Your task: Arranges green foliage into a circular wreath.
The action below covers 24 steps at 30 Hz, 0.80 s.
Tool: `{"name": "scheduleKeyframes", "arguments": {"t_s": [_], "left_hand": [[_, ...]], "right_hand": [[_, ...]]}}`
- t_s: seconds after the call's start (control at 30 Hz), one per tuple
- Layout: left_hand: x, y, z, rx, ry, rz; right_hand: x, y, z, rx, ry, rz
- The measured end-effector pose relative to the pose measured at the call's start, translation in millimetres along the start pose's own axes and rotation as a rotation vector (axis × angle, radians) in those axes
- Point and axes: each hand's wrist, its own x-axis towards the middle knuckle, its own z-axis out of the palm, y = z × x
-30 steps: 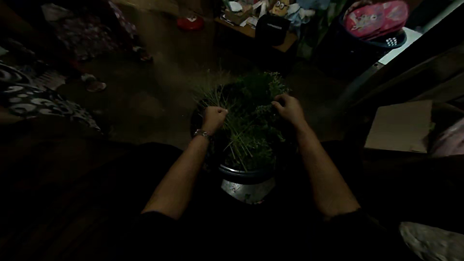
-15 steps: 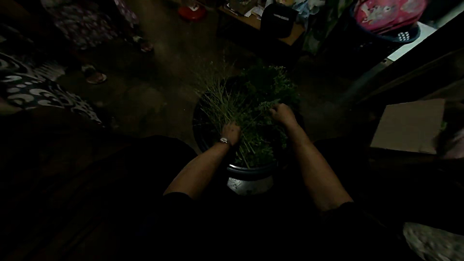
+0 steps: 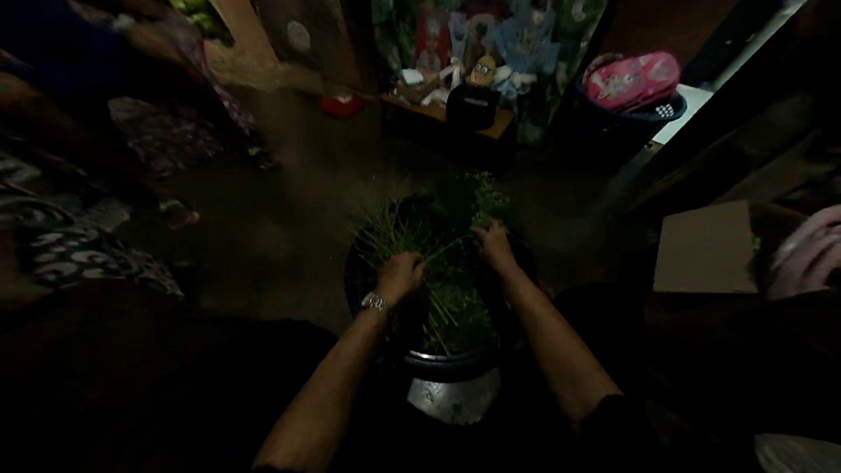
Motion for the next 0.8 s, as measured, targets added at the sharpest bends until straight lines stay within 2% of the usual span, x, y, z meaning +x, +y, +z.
{"name": "scheduleKeyframes", "arguments": {"t_s": [0.13, 0.4, 0.53, 0.67, 0.8], "left_hand": [[-19.2, 1.3, -24.2, -0.036, 0.056, 0.024], [-35.2, -7.9, -39.6, -0.074, 0.373, 0.198], [-32.0, -16.1, -36.7, -0.045, 0.55, 0.269], [-34.6, -6.7, -34.0, -0.066, 0.538, 0.31], [-36.6, -1.3, -35.9, -0.081, 0.566, 0.272]], "right_hand": [[-3.3, -11.7, -8.5, 0.042, -0.004, -0.081], [-11.2, -22.3, -28.7, 0.065, 0.149, -0.181], [-18.6, -29.1, -46.2, 0.085, 0.203, -0.155], [-23.9, -33.0, -57.2, 0.242, 0.302, -0.103], [-23.3, -24.9, -72.6, 0.49, 0.403, 0.085]]}}
